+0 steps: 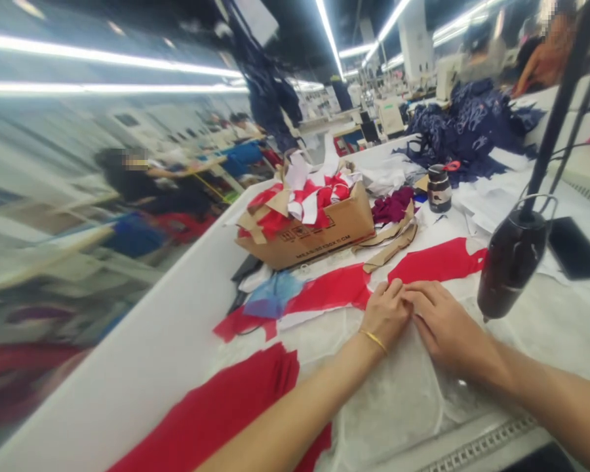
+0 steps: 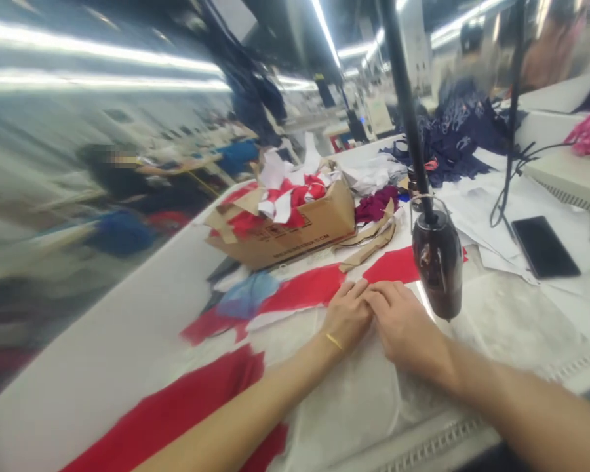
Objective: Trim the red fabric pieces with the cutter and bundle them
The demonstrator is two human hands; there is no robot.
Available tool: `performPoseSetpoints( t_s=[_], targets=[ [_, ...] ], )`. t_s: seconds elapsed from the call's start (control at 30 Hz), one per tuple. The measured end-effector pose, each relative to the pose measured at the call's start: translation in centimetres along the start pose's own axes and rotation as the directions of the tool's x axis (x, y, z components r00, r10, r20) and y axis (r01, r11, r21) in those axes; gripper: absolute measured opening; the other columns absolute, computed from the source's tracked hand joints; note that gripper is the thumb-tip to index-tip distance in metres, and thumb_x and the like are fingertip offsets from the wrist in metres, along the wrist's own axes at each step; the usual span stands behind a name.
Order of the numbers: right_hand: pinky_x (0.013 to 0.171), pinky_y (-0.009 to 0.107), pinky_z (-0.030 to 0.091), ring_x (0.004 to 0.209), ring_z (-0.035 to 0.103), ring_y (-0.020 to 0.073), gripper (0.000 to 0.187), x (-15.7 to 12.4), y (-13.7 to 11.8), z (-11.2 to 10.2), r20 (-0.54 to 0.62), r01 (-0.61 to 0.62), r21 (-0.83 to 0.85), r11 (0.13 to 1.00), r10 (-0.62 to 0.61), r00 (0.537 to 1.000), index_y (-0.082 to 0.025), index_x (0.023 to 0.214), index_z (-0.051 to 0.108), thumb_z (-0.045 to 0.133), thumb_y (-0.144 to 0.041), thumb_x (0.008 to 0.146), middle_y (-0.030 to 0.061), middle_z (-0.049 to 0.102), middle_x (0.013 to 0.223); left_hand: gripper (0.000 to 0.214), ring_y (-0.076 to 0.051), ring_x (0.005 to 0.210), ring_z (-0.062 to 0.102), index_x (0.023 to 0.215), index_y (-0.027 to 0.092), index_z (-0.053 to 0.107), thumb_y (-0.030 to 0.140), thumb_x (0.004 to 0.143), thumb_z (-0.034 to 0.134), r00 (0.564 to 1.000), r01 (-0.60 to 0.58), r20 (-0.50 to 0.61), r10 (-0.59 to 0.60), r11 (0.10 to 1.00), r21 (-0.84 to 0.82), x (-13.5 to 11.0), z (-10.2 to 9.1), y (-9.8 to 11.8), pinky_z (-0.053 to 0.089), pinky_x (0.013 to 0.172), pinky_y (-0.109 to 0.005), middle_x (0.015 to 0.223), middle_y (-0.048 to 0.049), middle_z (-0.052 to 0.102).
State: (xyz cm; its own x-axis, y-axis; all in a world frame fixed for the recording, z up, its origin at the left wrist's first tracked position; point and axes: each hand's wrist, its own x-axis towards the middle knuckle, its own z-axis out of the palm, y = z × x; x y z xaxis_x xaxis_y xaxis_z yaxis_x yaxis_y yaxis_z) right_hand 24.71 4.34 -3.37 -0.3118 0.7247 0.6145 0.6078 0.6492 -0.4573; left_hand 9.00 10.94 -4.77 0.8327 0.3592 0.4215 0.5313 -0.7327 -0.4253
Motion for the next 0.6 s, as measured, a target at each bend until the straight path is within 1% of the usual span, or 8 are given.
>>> performPoseSetpoints(
  t_s=[0.13,0.23,0.3,0.37,0.43,0.47,0.53,0.6],
  targets=[
    [0.091,0.041,0.053,0.101,0.055,0.0225,0.027,0.0,-0.9,-0.7,-0.062,0.060,0.106,0.993,-0.053,0.997,-0.009,0.114,0.058,0.040,-0.008,0.094,0.0142,0.062,0.109,0.024,-0.020,0.085,0.056,0.079,0.012,0.065,0.006,0.092,0.045,0.997,0.000,-0.071,-0.003,0.999,-0.042,-1.8,-2.8,2.2,0.044,0.073,-0.036,0.080,-0.0099,0.064],
    [0.084,0.037,0.054,0.096,0.056,0.0218,0.024,-0.2,-1.6,-0.8,-0.112,0.124,0.138,0.983,-0.109,0.988,-0.010,0.109,0.058,0.040,-0.008,0.094,0.0130,0.063,0.102,0.024,-0.019,0.082,0.055,0.079,0.014,0.063,0.005,0.091,0.045,0.998,0.025,-0.047,-0.029,0.997,-0.072,-3.1,-3.9,2.9,0.045,0.073,-0.036,0.080,-0.0081,0.063],
    [0.082,0.034,0.055,0.093,0.058,0.0210,0.021,-0.3,-2.0,-0.7,-0.142,0.150,0.142,0.978,-0.130,0.981,-0.011,0.106,0.058,0.042,-0.008,0.094,0.0119,0.064,0.098,0.021,-0.019,0.079,0.055,0.082,0.015,0.064,0.008,0.092,0.047,0.998,0.066,0.024,-0.065,0.997,-0.048,-3.5,-3.7,2.5,0.044,0.070,-0.035,0.079,-0.0071,0.062],
    [0.079,0.031,0.054,0.090,0.060,0.0190,0.019,-0.5,-2.4,-0.6,-0.159,0.174,0.141,0.975,-0.151,0.976,-0.012,0.105,0.058,0.043,-0.008,0.093,0.0104,0.065,0.095,0.016,-0.020,0.079,0.055,0.096,0.014,0.066,0.013,0.092,0.051,0.981,0.136,0.140,-0.136,0.991,0.004,-3.3,-2.9,1.7,0.043,0.068,-0.034,0.081,-0.0070,0.062],
    [0.073,0.026,0.053,0.085,0.062,0.0163,0.019,-0.7,-2.6,-0.4,-0.160,0.207,0.142,0.968,-0.184,0.970,-0.013,0.105,0.057,0.044,-0.008,0.092,0.0086,0.066,0.093,0.023,-0.022,0.084,0.056,0.113,0.014,0.064,0.018,0.092,0.055,0.932,0.215,0.286,-0.221,0.975,0.051,-2.8,-1.8,0.8,0.042,0.066,-0.034,0.086,-0.0087,0.064],
    [0.069,0.024,0.053,0.081,0.062,0.0151,0.019,-0.7,-2.6,-0.3,-0.152,0.222,0.139,0.965,-0.201,0.968,-0.012,0.106,0.056,0.044,-0.008,0.092,0.0077,0.066,0.091,0.027,-0.023,0.086,0.056,0.117,0.014,0.064,0.019,0.091,0.056,0.903,0.245,0.347,-0.252,0.967,0.064,-2.5,-1.4,0.4,0.042,0.067,-0.034,0.090,-0.0099,0.064],
    [0.063,0.023,0.051,0.074,0.062,0.0137,0.018,-0.8,-2.4,-0.1,-0.138,0.243,0.126,0.962,-0.225,0.964,-0.013,0.104,0.056,0.043,-0.008,0.092,0.0060,0.065,0.086,0.027,-0.024,0.090,0.056,0.116,0.016,0.065,0.019,0.091,0.057,0.864,0.278,0.418,-0.282,0.958,0.072,-2.0,-0.7,0.0,0.041,0.068,-0.035,0.094,-0.0113,0.064],
    [0.062,0.023,0.050,0.071,0.062,0.0133,0.017,-0.9,-2.2,-0.1,-0.135,0.254,0.113,0.961,-0.239,0.962,-0.014,0.103,0.056,0.042,-0.009,0.093,0.0051,0.065,0.083,0.024,-0.024,0.090,0.055,0.112,0.017,0.066,0.020,0.090,0.056,0.856,0.284,0.433,-0.284,0.957,0.066,-1.8,-0.7,0.1,0.042,0.069,-0.035,0.095,-0.0113,0.063]
  ],
)
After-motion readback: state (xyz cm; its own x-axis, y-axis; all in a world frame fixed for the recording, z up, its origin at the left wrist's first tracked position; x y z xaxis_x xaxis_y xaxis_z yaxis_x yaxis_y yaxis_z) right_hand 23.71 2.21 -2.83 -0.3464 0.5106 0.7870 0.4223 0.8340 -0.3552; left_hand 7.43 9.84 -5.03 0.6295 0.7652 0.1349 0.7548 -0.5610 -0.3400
